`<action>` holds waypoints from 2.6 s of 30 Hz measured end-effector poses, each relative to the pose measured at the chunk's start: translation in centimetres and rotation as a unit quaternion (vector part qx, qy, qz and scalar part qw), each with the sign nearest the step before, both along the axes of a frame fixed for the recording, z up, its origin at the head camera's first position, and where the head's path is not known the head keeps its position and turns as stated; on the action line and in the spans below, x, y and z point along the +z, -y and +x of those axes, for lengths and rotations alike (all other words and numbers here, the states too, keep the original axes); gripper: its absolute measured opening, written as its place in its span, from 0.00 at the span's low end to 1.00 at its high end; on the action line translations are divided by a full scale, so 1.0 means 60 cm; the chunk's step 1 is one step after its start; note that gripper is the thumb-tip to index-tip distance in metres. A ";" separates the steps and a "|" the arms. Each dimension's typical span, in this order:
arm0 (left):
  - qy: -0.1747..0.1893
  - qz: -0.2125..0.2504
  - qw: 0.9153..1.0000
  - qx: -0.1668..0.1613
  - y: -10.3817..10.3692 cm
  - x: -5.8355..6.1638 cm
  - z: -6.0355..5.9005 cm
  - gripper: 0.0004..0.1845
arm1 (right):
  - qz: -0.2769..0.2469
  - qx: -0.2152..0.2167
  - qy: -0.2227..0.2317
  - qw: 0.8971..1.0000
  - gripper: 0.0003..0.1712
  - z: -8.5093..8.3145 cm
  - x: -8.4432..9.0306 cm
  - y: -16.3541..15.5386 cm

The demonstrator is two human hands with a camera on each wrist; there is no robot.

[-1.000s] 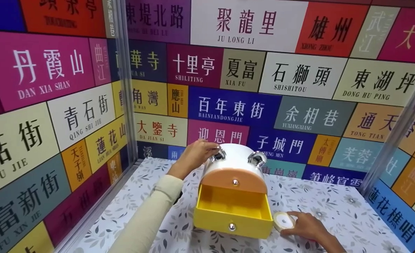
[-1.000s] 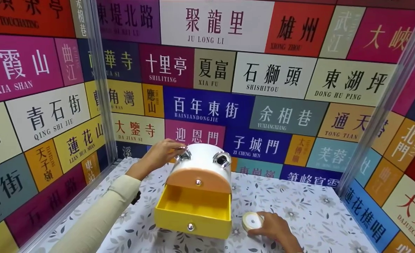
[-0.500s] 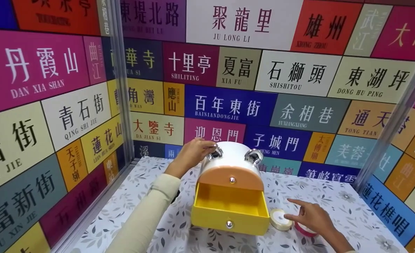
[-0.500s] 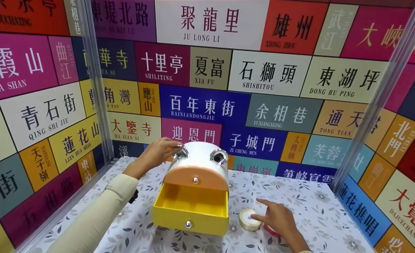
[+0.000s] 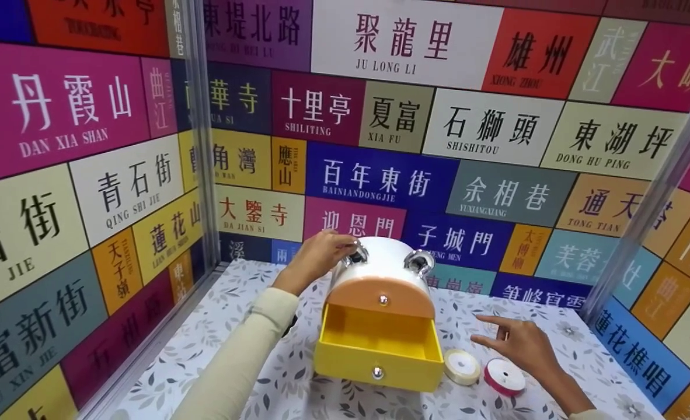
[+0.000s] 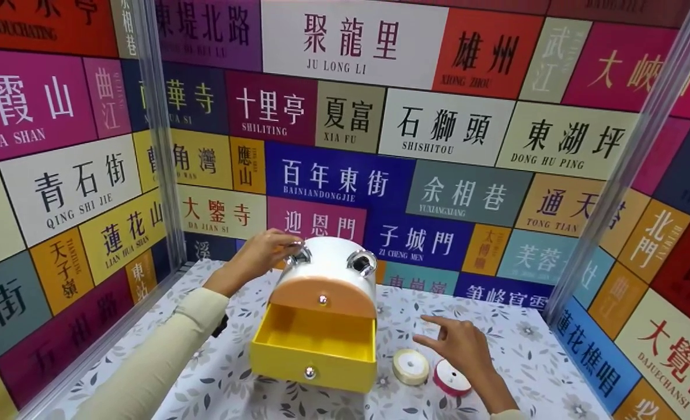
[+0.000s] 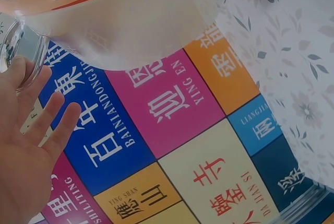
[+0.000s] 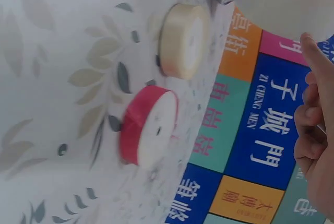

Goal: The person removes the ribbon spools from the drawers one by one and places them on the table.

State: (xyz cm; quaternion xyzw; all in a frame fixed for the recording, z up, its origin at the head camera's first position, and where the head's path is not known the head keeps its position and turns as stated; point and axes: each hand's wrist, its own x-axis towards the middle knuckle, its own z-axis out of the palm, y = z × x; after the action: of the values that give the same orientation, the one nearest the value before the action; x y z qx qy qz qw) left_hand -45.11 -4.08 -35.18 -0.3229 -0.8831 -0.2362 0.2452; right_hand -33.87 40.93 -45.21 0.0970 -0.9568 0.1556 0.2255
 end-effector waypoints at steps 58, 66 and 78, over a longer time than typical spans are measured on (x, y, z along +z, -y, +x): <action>-0.020 0.004 1.000 0.010 -0.002 -0.002 0.004 0.12 | 0.005 0.345 -0.206 0.916 0.23 0.085 0.023 0.300; -0.021 -0.002 1.000 0.014 -0.002 0.000 0.006 0.12 | 0.048 0.354 -0.239 0.903 0.22 0.092 0.001 0.307; -0.033 -0.001 0.999 0.003 -0.003 -0.002 0.007 0.11 | 0.134 0.319 -0.311 0.885 0.14 0.098 -0.015 0.317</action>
State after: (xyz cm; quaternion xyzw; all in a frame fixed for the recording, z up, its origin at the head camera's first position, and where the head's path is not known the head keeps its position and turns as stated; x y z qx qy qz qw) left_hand -44.71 -3.91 -35.31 -0.3277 -0.8759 -0.2241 0.2743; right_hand -28.00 21.92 -46.09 0.4700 -0.7665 0.0517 0.4346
